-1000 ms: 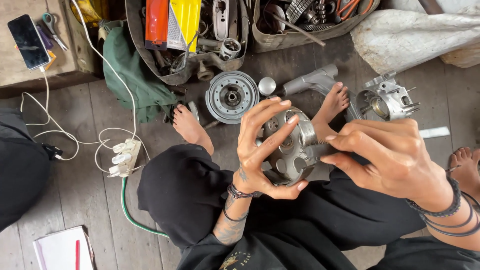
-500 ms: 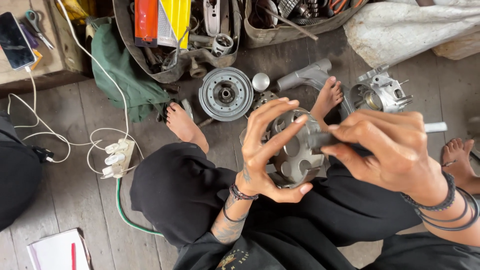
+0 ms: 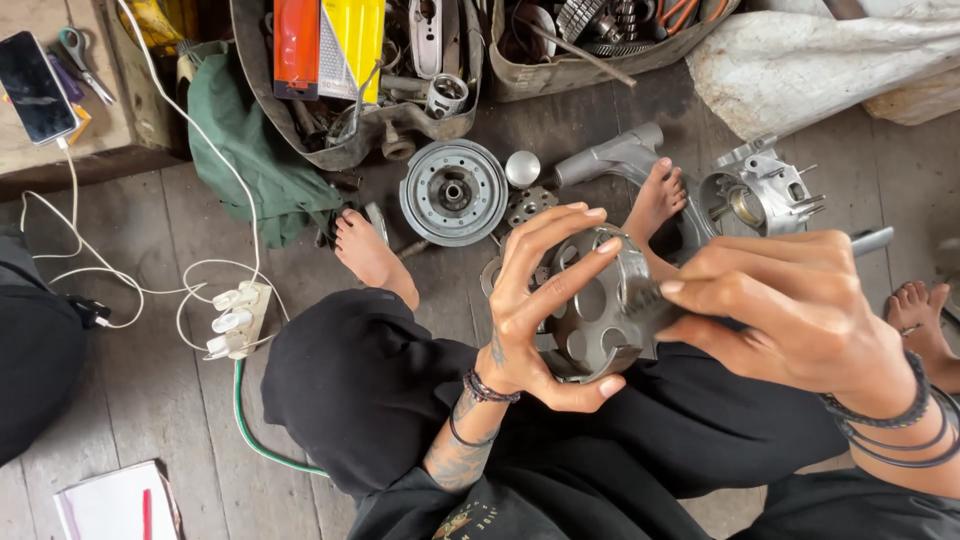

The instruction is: The person is cleaning a motorcycle clutch hub by scraping away dirt and debris using a small metal tool.

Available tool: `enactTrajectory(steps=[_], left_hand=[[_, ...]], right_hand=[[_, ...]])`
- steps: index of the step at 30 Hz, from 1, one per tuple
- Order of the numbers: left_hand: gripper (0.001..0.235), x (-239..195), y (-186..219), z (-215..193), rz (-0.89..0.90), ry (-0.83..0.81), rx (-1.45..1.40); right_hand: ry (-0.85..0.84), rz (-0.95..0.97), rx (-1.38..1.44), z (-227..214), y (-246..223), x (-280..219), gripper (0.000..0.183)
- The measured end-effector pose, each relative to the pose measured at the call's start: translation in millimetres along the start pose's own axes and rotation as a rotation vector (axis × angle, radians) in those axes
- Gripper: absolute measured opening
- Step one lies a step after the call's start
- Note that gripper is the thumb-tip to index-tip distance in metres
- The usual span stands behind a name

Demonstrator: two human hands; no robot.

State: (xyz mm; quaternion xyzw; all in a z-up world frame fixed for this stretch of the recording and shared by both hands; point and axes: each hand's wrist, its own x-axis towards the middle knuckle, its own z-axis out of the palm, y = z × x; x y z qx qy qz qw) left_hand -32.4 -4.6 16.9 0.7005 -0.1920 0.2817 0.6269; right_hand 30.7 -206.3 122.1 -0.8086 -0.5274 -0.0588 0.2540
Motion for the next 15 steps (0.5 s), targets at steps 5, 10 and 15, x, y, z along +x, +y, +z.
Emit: enactTrajectory(steps=[5,10,15], left_hand=[[0.072,-1,-1,-3,0.008,0.013,-0.027],[0.072,1,0,-4,0.014,-0.017,-0.037],[0.072,3,2,-8,0.006,-0.048,-0.042]], right_hand=[[0.062,0.074,0.054,-2,16,-12,0.034],[0.068,0.093,0.003,4,18,0,0.037],[0.046,0.032,0.149,10,20,0,0.037]])
